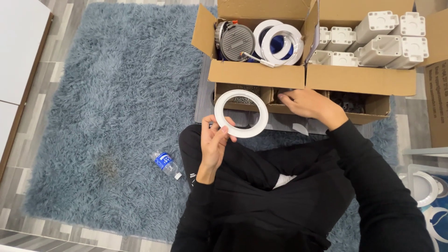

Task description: Assembling recessed light fixtures by fitting white diffusers into metal housings while sitting on the floor.

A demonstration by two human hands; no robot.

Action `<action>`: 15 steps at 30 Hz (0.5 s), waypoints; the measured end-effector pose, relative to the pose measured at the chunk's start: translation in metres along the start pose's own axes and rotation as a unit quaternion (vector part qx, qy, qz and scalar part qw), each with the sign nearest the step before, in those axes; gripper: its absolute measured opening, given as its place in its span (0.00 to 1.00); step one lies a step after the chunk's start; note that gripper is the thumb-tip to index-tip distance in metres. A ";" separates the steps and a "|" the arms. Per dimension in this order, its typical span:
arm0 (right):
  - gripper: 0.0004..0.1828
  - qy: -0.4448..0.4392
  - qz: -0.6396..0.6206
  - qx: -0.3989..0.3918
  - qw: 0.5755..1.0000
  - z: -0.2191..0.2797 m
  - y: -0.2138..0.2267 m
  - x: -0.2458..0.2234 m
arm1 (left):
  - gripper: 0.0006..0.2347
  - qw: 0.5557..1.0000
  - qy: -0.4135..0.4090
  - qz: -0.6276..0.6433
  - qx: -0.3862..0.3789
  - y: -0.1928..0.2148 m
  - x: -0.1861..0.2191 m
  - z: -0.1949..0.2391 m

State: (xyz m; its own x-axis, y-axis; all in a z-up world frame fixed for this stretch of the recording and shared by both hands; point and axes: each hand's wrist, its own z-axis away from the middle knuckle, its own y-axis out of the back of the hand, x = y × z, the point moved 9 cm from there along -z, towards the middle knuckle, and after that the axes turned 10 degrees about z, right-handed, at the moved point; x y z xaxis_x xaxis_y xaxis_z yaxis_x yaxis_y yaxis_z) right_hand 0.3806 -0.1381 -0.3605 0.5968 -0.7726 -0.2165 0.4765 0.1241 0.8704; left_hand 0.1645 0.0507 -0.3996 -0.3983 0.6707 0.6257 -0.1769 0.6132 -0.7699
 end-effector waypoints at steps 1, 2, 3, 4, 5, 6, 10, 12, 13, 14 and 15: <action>0.38 -0.001 -0.033 -0.015 0.999 0.004 0.003 -0.005 | 0.16 1.000 0.003 0.005 -0.003 -0.001 -0.002 0.002; 0.38 0.001 -0.033 -0.015 0.999 0.006 0.002 -0.005 | 0.16 1.000 0.002 0.004 -0.001 -0.001 -0.003 0.005; 0.43 -0.012 -0.025 -0.055 0.998 0.009 -0.007 -0.003 | 0.16 1.000 0.004 0.004 -0.006 -0.002 -0.004 0.007; 0.47 -0.025 -0.017 -0.094 0.995 0.013 -0.015 0.000 | 0.15 1.000 0.006 0.003 -0.010 -0.003 -0.005 0.010; 0.47 -0.024 -0.017 -0.094 0.995 0.010 -0.016 0.000 | 0.15 1.000 0.005 0.002 -0.009 -0.002 -0.006 0.012; 0.47 -0.025 -0.002 -0.088 0.996 0.008 -0.016 0.002 | 0.15 1.000 0.009 -0.001 -0.015 -0.003 -0.007 0.014; 0.41 0.012 0.013 -0.018 1.000 0.016 0.003 -0.010 | 0.15 0.999 0.021 -0.006 -0.026 -0.004 -0.015 0.021; 0.34 0.033 0.037 0.038 0.998 0.019 0.008 -0.003 | 0.15 0.999 0.020 -0.001 -0.027 -0.004 -0.017 0.021; 0.26 0.055 0.059 0.091 0.993 0.023 0.013 -0.002 | 0.16 0.999 0.021 0.004 -0.027 -0.004 -0.019 0.023; 0.26 0.054 0.059 0.090 0.993 0.022 0.007 0.006 | 0.16 0.999 0.023 0.004 -0.026 -0.007 -0.018 0.022; 0.19 0.065 0.109 0.141 0.982 0.024 0.010 0.011 | 0.15 0.999 0.021 0.000 -0.029 -0.011 -0.016 0.020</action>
State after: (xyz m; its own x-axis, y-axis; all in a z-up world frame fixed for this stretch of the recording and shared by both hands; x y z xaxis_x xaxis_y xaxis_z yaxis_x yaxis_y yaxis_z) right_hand 0.3765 -0.1598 -0.3433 0.7513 -0.6581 -0.0497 0.1407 0.0862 0.9863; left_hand 0.1550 0.0247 -0.4035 -0.3595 0.6872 0.6313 -0.1235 0.6355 -0.7622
